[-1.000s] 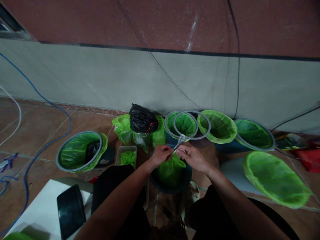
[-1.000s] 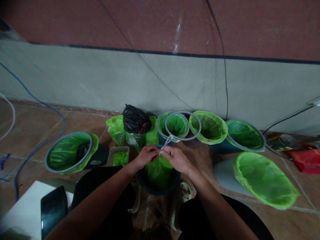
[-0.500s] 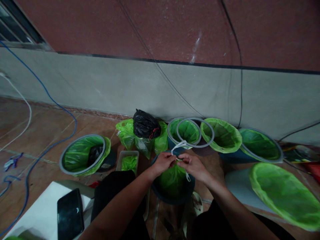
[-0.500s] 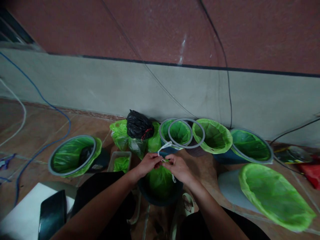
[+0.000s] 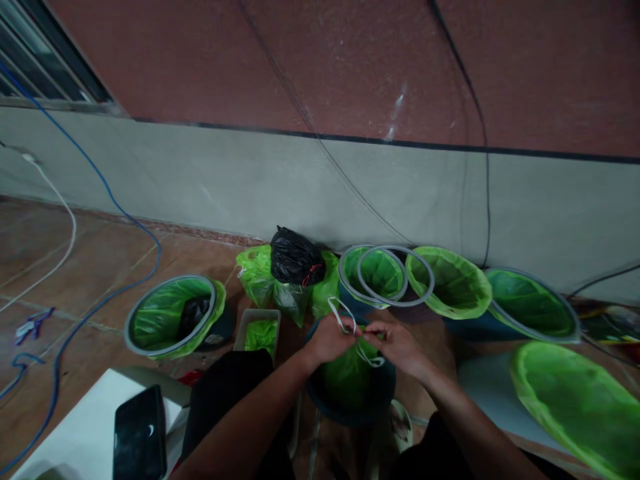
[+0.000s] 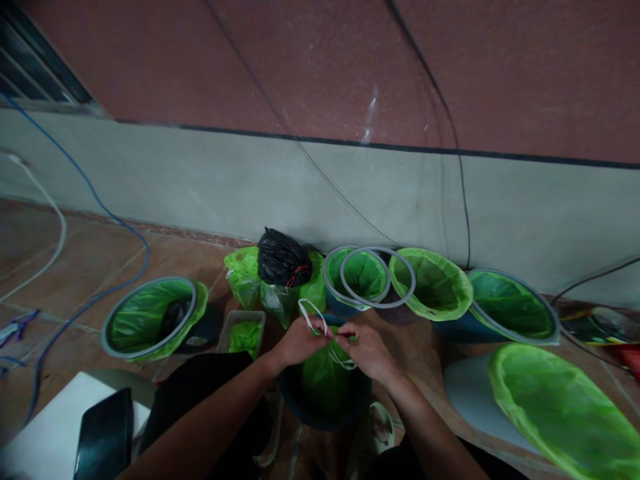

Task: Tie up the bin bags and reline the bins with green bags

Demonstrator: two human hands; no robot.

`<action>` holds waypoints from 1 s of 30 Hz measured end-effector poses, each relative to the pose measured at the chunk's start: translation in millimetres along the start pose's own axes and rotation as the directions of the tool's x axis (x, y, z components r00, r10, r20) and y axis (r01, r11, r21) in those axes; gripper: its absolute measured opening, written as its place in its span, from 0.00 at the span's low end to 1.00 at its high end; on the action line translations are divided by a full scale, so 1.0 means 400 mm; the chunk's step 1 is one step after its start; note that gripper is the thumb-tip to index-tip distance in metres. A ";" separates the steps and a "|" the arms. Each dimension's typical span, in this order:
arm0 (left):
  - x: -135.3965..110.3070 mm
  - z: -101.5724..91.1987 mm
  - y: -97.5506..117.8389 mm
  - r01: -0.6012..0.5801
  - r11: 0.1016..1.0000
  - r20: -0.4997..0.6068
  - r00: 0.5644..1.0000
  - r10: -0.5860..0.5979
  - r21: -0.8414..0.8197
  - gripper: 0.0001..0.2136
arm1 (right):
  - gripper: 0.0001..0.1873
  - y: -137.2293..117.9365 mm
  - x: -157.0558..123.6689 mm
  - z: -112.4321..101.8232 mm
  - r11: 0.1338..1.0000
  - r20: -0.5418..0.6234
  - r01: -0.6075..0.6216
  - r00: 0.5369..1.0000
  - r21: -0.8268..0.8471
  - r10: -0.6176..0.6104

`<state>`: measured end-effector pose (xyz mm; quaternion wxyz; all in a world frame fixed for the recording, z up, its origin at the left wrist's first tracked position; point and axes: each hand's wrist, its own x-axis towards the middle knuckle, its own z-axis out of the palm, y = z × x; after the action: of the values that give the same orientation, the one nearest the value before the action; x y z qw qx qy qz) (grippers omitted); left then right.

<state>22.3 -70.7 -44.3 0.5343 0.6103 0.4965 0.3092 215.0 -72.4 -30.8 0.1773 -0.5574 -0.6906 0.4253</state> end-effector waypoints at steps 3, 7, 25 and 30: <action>-0.005 0.003 0.006 -0.115 0.991 0.021 0.993 0.114 0.075 0.08 | 0.15 -0.008 0.005 0.013 0.994 0.020 0.034 0.999 0.105 -0.036; -0.007 0.015 -0.002 -0.190 0.976 0.037 0.982 0.187 0.110 0.13 | 0.18 -0.018 0.011 0.050 0.933 0.145 0.019 0.986 0.358 -0.076; -0.012 0.033 -0.018 -0.004 0.988 -0.066 0.998 0.015 0.155 0.05 | 0.14 0.020 0.016 0.056 0.981 0.069 -0.115 0.992 0.158 0.105; -0.015 0.029 -0.032 0.022 0.918 -0.054 0.999 -0.001 0.395 0.06 | 0.13 0.014 0.004 0.044 0.880 -0.099 -0.038 0.995 -0.473 -0.011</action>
<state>27.5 -81.0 -58.4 0.3887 0.6942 0.5662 0.2154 205.1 -77.8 -45.6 0.0666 -0.6089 -0.7601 0.2169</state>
